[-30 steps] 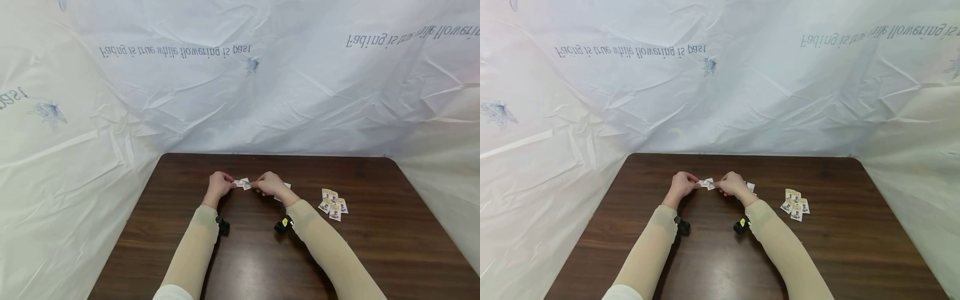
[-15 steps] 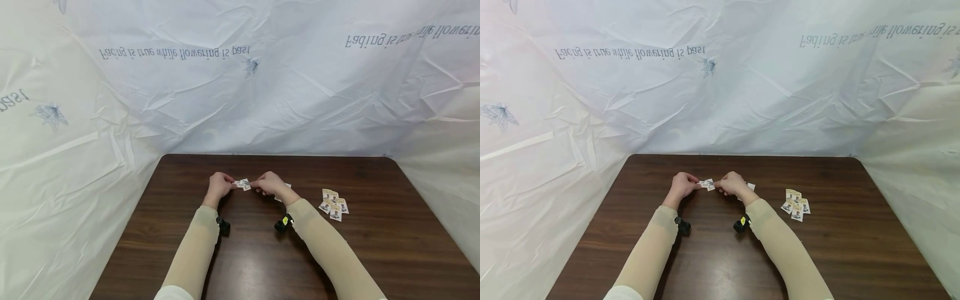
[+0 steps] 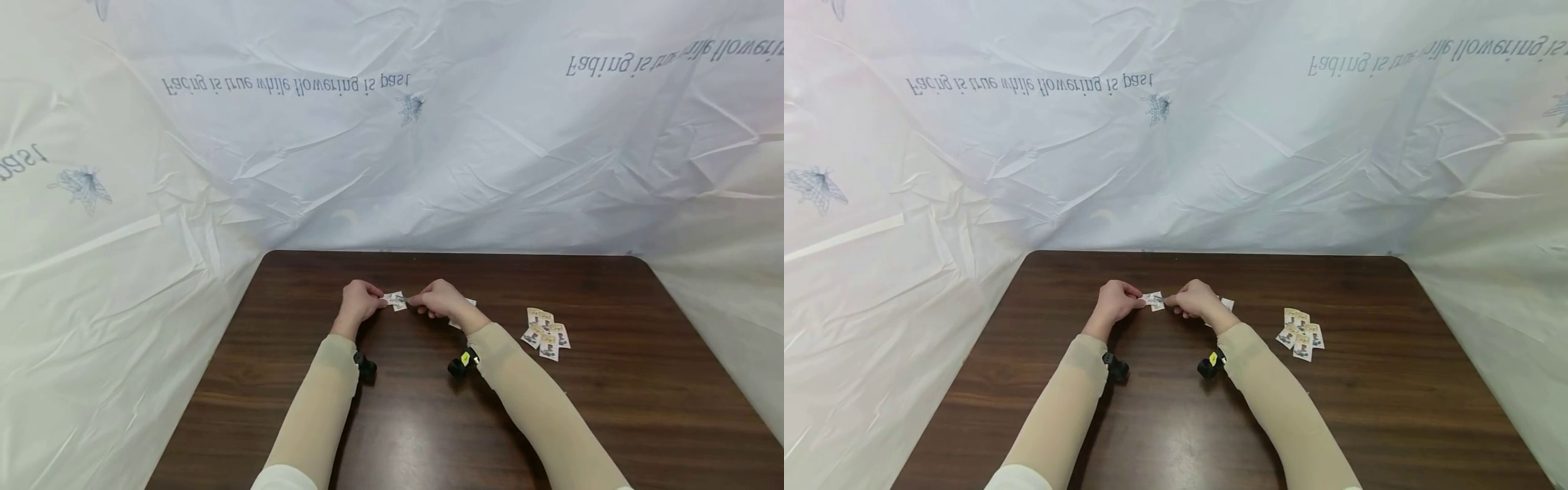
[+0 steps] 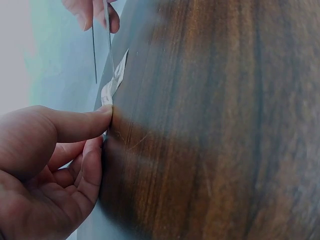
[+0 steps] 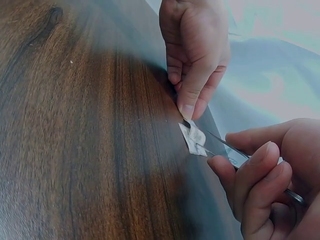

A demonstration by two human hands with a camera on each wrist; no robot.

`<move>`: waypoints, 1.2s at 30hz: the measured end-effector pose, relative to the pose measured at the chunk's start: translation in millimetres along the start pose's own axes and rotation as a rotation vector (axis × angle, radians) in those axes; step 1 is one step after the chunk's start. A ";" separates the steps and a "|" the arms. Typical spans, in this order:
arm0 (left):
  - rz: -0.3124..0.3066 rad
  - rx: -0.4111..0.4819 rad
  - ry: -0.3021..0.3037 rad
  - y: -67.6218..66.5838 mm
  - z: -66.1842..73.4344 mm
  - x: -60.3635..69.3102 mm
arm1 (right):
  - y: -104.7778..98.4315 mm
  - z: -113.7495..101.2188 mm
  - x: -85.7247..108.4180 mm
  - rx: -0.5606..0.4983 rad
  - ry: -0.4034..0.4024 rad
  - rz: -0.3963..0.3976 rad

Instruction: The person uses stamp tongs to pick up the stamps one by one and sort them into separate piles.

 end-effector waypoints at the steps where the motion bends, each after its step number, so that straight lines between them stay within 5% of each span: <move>1: 0.000 0.001 -0.002 0.3 0.0 -0.1 | 0.1 0.7 -0.7 -0.009 -0.001 -0.007; 16: 0.001 -0.010 -0.001 0.1 -0.2 -0.5 | 8.2 1.5 -6.0 -0.100 -0.023 -0.130; 36: -0.002 -0.002 -0.016 3.1 -5.0 -4.1 | 10.3 -3.2 -9.5 -0.051 -0.052 -0.112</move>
Point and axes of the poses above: each hand's wrist, its own x-axis away from the middle knuckle, its own y-axis out of the palm, z = x × y, the point moved 9 cm from there along -x, towards the middle knuckle, and after that the axes turned 13 degrees about y, right-handed, at the moved point
